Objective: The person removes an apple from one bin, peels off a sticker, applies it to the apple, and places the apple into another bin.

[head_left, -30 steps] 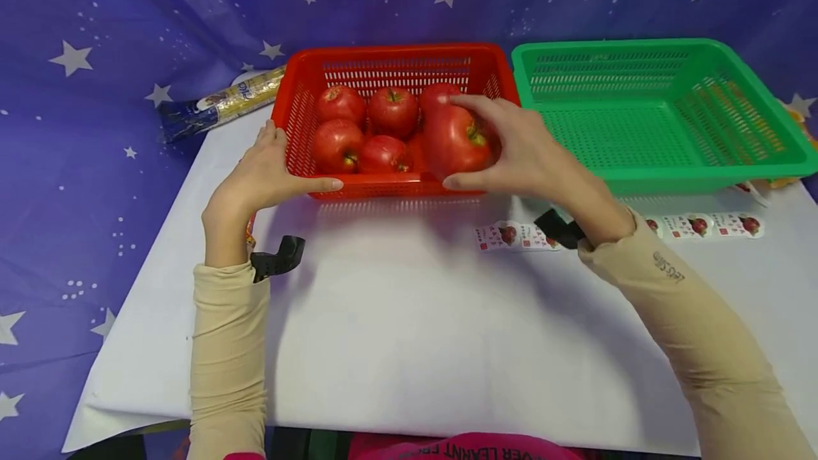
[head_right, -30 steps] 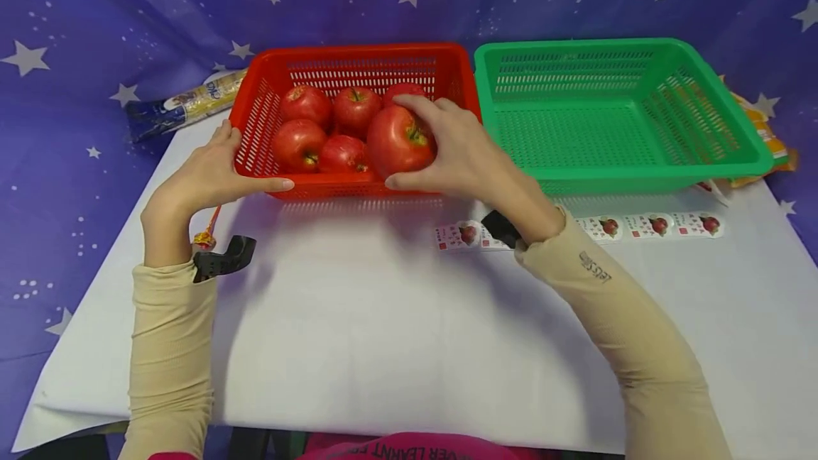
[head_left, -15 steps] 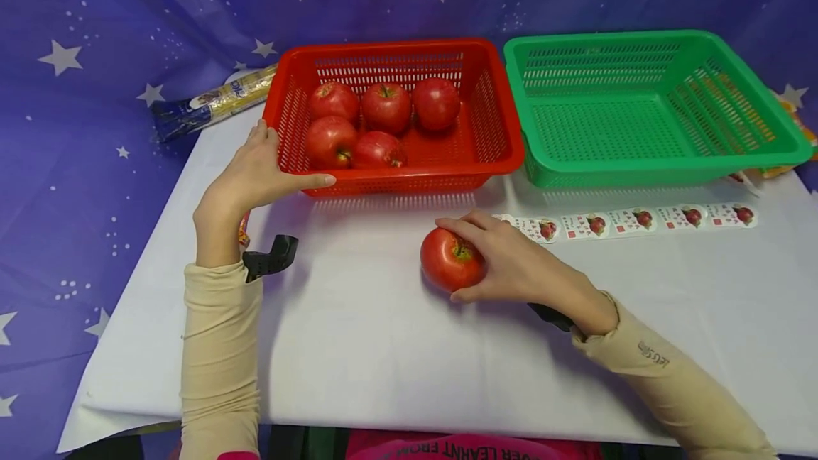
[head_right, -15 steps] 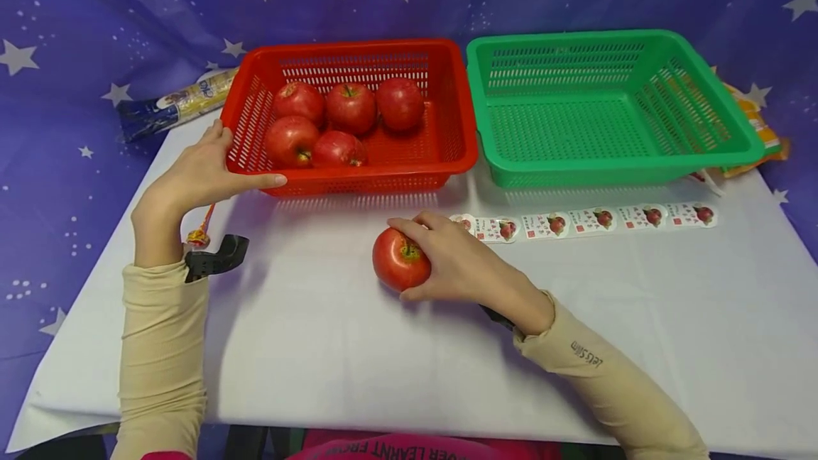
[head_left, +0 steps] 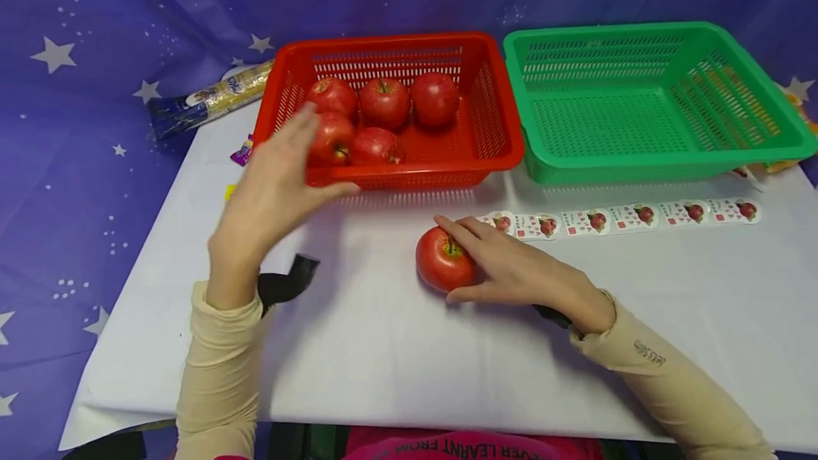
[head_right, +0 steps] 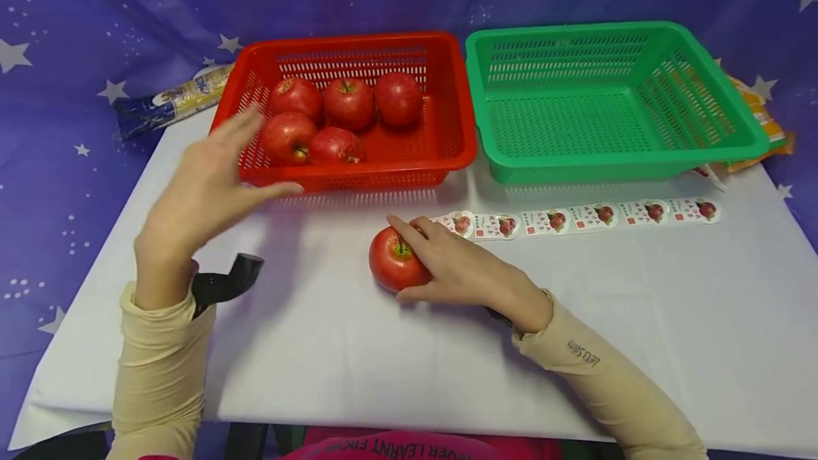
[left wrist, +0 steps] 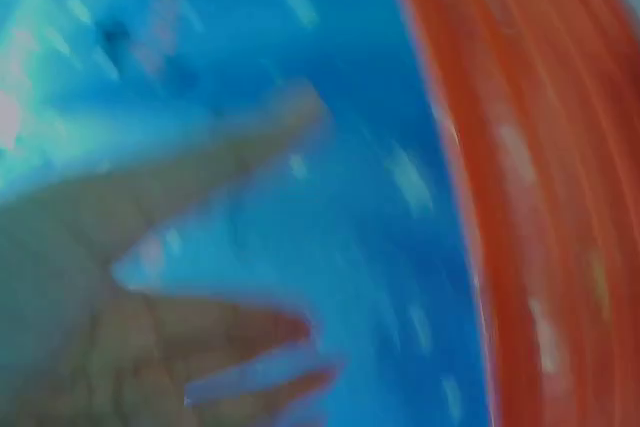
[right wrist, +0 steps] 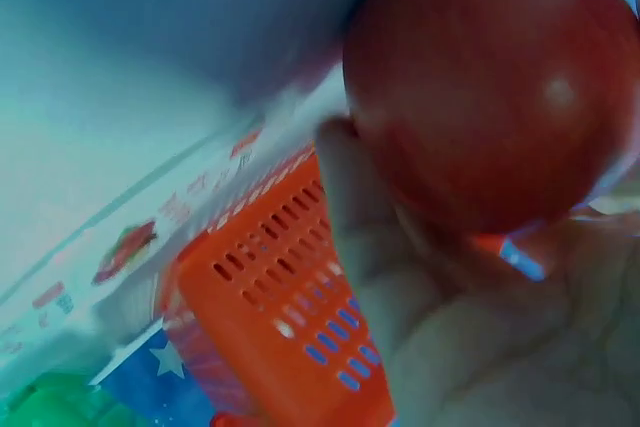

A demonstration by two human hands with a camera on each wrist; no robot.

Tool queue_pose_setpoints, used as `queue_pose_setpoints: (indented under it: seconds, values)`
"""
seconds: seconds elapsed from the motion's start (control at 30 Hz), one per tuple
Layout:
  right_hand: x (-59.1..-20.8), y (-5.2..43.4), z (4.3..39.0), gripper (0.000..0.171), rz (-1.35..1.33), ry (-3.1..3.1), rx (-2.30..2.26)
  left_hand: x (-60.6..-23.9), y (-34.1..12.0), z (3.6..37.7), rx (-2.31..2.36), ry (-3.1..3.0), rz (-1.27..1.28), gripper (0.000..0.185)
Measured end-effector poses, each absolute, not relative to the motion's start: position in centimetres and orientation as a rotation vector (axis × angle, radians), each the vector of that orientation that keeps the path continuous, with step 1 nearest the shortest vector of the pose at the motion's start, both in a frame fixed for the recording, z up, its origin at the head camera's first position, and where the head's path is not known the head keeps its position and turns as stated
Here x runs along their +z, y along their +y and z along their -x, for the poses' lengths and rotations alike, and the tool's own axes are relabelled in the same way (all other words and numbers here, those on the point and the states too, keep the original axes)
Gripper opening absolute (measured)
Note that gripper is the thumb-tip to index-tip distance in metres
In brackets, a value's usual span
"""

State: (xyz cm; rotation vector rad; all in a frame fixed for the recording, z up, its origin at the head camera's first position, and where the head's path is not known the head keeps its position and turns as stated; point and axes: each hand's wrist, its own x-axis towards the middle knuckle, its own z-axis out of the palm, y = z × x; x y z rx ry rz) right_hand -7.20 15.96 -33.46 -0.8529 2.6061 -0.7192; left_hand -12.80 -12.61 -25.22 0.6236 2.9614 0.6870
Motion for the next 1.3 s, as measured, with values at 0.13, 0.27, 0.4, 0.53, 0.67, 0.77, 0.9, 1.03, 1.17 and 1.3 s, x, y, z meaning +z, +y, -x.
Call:
queue_pose_setpoints:
  seconds: [0.13, 0.27, 0.4, 0.53, 0.67, 0.77, 0.9, 1.03, 1.17, 1.3]
  values:
    - [-32.3, 18.2, 8.2, 0.101, 0.845, 2.51, -0.691, -27.3, -7.5, 11.2, 0.642, 2.602, -1.15, 0.078]
    - [-31.2, 20.9, 9.7, 0.084, 0.786, 2.568, -0.642, -30.5, -4.5, 11.1, 0.572, 2.404, -1.228, 0.087]
    - [-31.7, 22.5, 11.1, 0.061, 0.737, 2.693, -0.492, -32.0, -3.5, 10.7, 0.633, 2.363, -1.207, 0.086]
    - [-33.3, 22.9, 12.2, 0.044, 0.763, 2.747, -0.446, -32.3, -3.0, 10.2, 0.666, 2.345, -1.206, 0.084]
    - [-34.6, 22.4, 12.6, 0.033, 0.764, 2.796, -0.433, -32.3, -2.7, 10.0, 0.651, 2.351, -1.216, 0.087]
    - [-34.9, 21.9, 12.6, 0.029, 0.739, 2.825, -0.429, -32.4, -2.5, 10.0, 0.643, 2.353, -1.216, 0.089]
    - [-35.1, 21.4, 12.4, 0.019, 0.761, 2.881, -0.433, -32.7, -2.5, 10.6, 0.67, 2.315, -1.156, 0.092]
    - [-35.3, 21.2, 12.3, 0.011, 0.807, 2.955, -0.419, -33.1, -2.5, 12.3, 0.826, 2.289, -0.995, 0.065]
    - [-35.5, 21.0, 12.1, 0.014, 0.836, 2.989, -0.403, -34.4, -1.5, 14.3, 0.969, 2.349, -0.964, 0.043]
    - [-35.6, 20.8, 11.9, 0.014, 0.867, 2.99, -0.408, -35.7, 0.3, 15.6, 0.852, 2.346, -1.108, 0.051]
